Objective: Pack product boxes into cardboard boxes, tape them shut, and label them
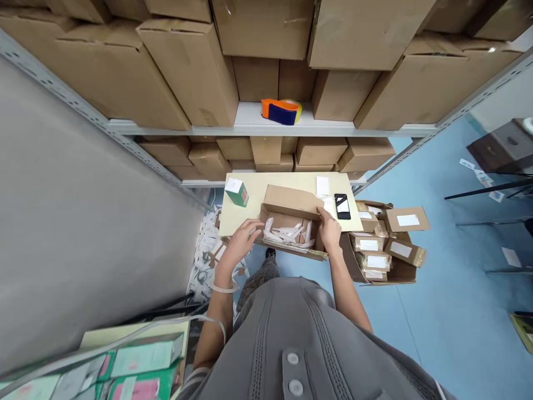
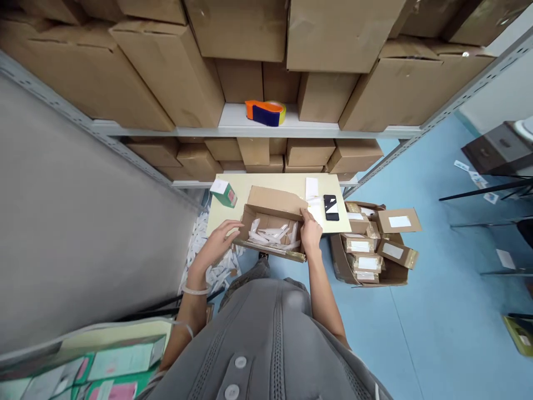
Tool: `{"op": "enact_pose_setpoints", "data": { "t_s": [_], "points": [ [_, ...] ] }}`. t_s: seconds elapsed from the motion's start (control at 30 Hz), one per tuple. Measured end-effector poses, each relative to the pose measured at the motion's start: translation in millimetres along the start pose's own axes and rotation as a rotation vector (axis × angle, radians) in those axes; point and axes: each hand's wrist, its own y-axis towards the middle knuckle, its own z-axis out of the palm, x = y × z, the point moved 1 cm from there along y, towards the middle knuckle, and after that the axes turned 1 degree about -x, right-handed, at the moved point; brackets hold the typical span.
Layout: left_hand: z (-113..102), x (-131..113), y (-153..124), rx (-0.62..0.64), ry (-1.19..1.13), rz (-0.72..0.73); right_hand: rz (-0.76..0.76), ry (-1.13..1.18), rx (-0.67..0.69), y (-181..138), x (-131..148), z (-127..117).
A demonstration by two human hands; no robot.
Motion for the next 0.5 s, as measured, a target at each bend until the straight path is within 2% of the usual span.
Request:
{"op": "enact_pose_setpoints", "data": {
  "t_s": [0.2, 0.33, 0.5],
  "points": [
    [-4.3, 30.9, 50.4, 0.125, -0.026, -0.025, -0.028, -0.017, 0.083, 60.2, 16.7, 27.5],
    [2.5, 47.7, 64.8, 0.206, -0.032, -0.025, -0.053, -0.029, 0.143, 87.2, 18.7, 40.0],
    [11.8, 55.7, 73.0, 0.186, -0.078, -0.013, -0.071, -0.015, 0.176, 113.3, 16.2, 49.1]
  ]
}}
